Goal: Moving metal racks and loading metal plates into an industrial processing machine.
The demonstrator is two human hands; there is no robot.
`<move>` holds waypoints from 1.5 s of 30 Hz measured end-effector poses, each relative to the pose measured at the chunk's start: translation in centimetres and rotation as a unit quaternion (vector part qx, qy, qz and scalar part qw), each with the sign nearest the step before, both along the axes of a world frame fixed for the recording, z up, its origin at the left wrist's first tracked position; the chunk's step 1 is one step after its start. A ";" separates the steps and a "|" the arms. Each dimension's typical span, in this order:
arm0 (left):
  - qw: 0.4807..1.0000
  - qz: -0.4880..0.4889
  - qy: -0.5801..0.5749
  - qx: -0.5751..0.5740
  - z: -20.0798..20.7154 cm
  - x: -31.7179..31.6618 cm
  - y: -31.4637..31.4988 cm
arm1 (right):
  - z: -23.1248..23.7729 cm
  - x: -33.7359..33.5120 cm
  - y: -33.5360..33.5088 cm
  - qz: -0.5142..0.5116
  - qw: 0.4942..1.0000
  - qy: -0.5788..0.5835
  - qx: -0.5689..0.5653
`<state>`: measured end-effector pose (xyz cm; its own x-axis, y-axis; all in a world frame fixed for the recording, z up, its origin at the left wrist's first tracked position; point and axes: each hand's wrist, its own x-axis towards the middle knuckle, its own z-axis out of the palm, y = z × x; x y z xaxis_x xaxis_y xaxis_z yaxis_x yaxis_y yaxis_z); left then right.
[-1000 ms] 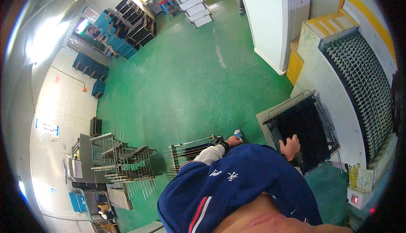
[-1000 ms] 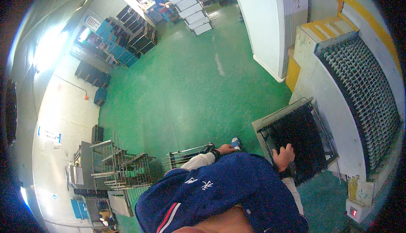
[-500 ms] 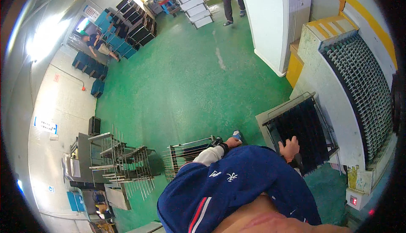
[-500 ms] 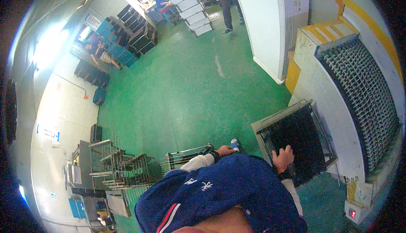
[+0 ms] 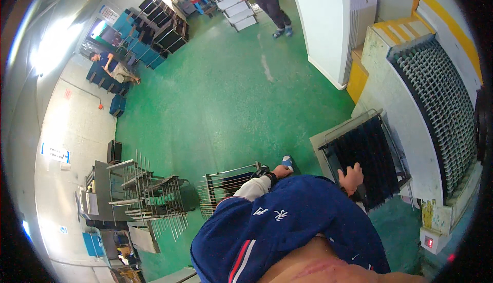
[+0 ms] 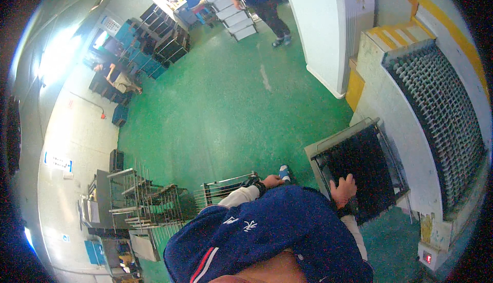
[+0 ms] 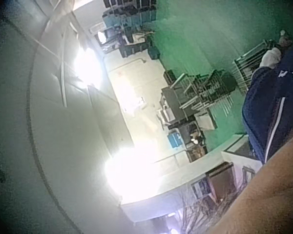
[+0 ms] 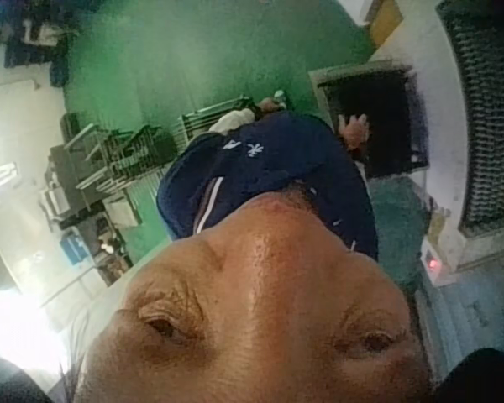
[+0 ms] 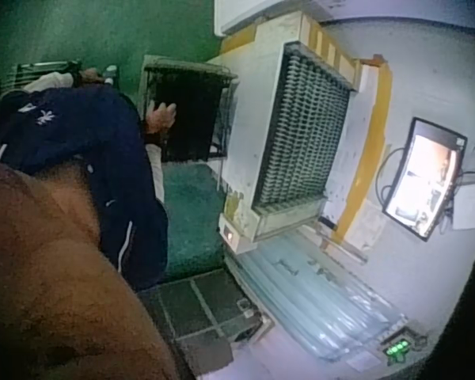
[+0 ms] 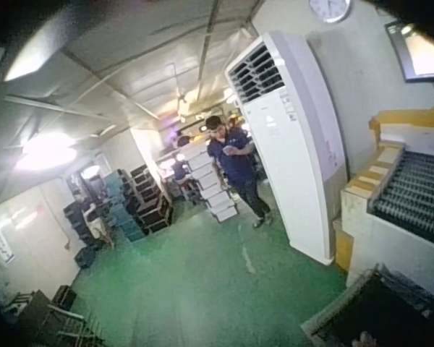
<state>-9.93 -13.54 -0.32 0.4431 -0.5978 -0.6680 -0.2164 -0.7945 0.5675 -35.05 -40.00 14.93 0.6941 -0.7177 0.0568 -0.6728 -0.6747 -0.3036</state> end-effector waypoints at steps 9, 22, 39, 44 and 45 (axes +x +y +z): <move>0.998 -0.013 0.047 -0.040 -0.4 2.0 1.6 | 0.1 -0.9 -0.5 0.032 0.994 -0.063 0.079; 0.978 -0.037 0.125 -0.163 -13.3 6.6 3.4 | -0.2 -0.8 0.5 -0.005 0.998 -0.059 -0.002; 0.995 -0.053 0.087 -0.020 -8.0 4.2 3.5 | 1.0 -0.5 0.8 -0.002 0.999 -0.033 0.030; 0.997 -0.061 0.024 0.031 -7.0 3.4 3.8 | 1.1 -0.4 0.5 0.006 0.999 -0.036 0.013; 0.998 -0.055 0.023 0.030 -6.3 3.1 3.8 | 1.0 -0.4 0.5 -0.002 0.999 -0.043 0.010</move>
